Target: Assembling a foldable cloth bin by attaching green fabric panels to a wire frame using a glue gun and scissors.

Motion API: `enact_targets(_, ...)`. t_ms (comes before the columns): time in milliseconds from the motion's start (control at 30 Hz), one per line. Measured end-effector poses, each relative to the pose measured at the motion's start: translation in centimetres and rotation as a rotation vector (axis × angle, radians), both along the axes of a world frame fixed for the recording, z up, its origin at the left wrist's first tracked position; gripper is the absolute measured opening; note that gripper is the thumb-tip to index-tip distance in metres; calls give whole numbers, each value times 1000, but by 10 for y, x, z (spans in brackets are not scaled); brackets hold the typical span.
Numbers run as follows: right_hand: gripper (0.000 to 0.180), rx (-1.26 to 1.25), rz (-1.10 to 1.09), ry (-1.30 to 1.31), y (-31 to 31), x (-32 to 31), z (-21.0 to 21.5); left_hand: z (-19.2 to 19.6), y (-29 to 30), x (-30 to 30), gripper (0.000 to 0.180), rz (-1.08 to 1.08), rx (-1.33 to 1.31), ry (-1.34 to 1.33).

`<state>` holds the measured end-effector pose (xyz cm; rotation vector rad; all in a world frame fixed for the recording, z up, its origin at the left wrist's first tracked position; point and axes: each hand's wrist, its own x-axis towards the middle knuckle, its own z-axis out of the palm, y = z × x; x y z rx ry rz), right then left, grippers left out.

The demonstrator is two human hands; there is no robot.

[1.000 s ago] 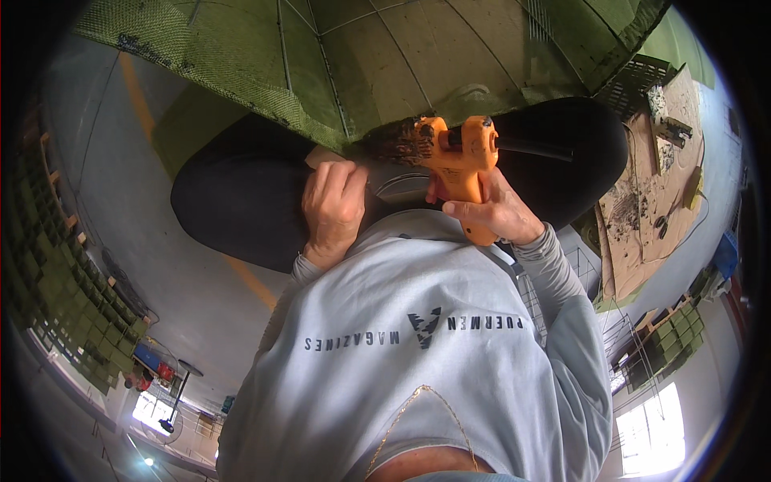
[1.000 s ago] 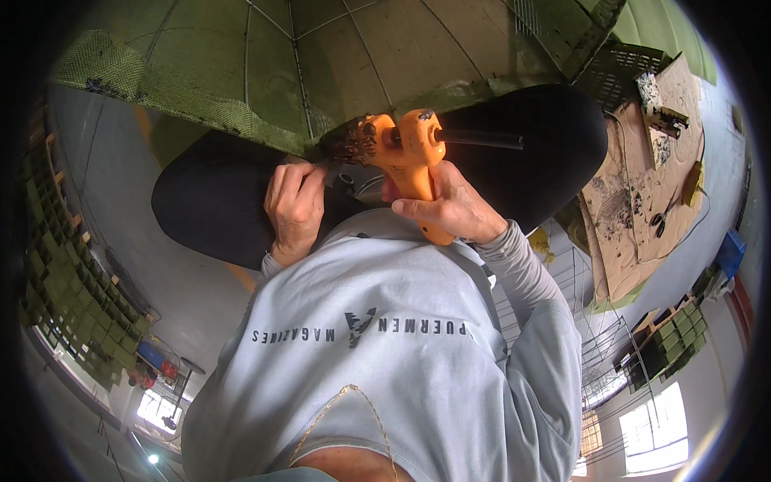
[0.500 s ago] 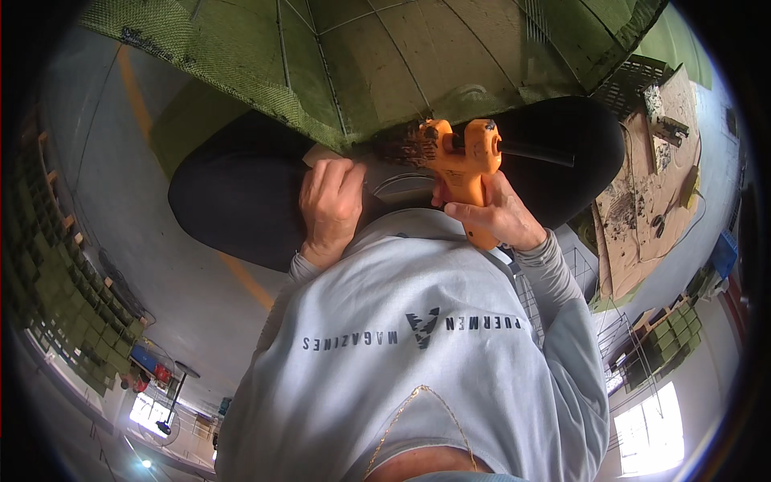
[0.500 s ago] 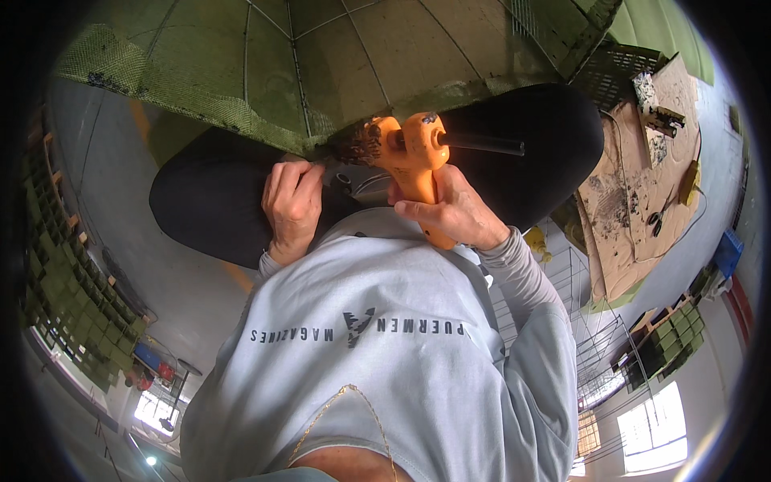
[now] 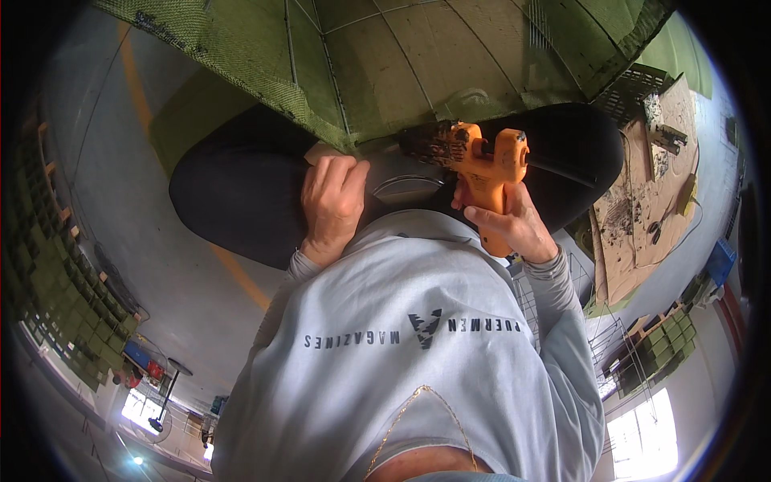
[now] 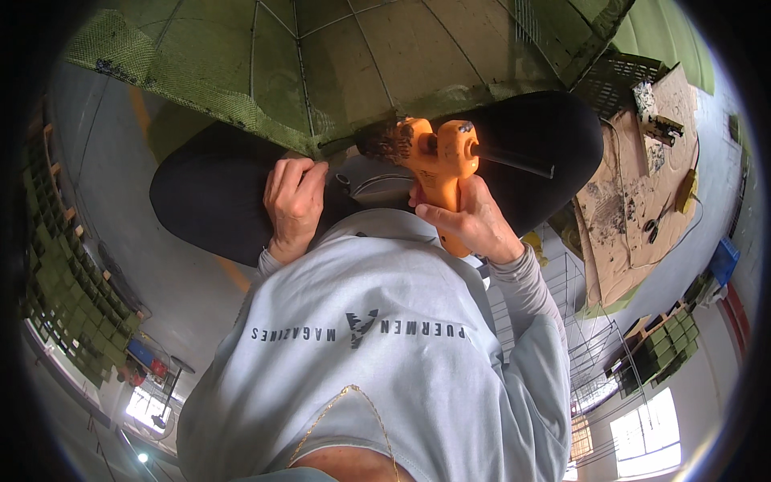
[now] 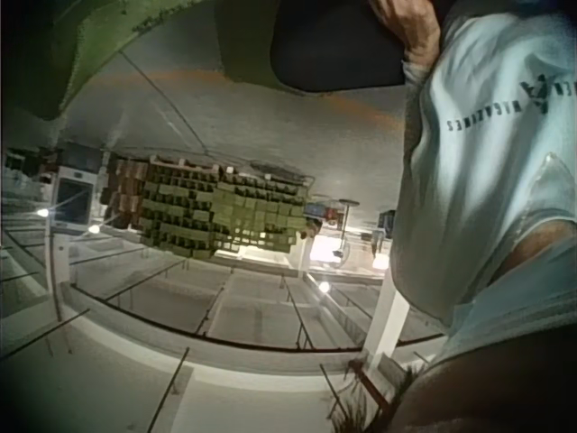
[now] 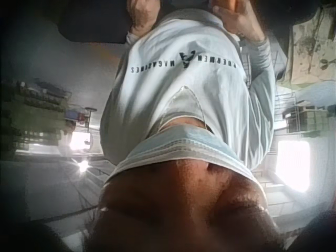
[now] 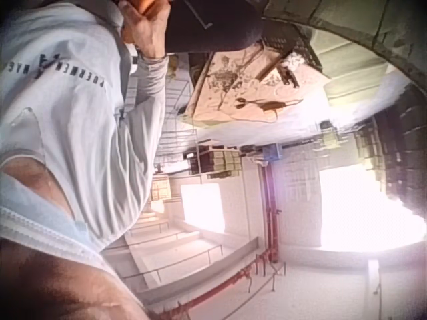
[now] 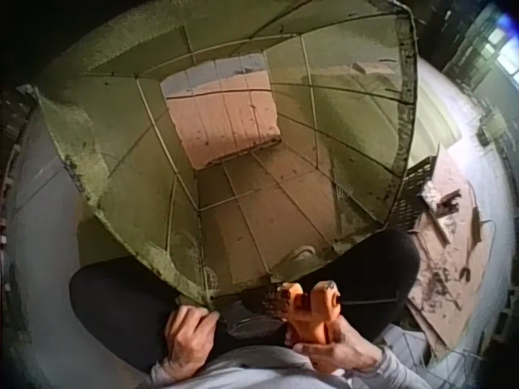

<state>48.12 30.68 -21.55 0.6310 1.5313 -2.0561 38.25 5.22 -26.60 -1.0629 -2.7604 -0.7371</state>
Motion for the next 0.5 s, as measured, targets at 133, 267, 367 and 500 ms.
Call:
enact_targets(133,28,16,3,27,0,2,0,-1,0,0,17,4,4,3)
enact_targets(267,28,0,-8,31,-6,-1,0,1,2,0,19,3,11,6)
enact_targets(367,27,-15,4,74,-13,-2,-4,2,3,0,21,7,13,-2)
enact_targets(500,37,-29,62,25,-13,-4,-5,2,4,0,21,3,13,0)
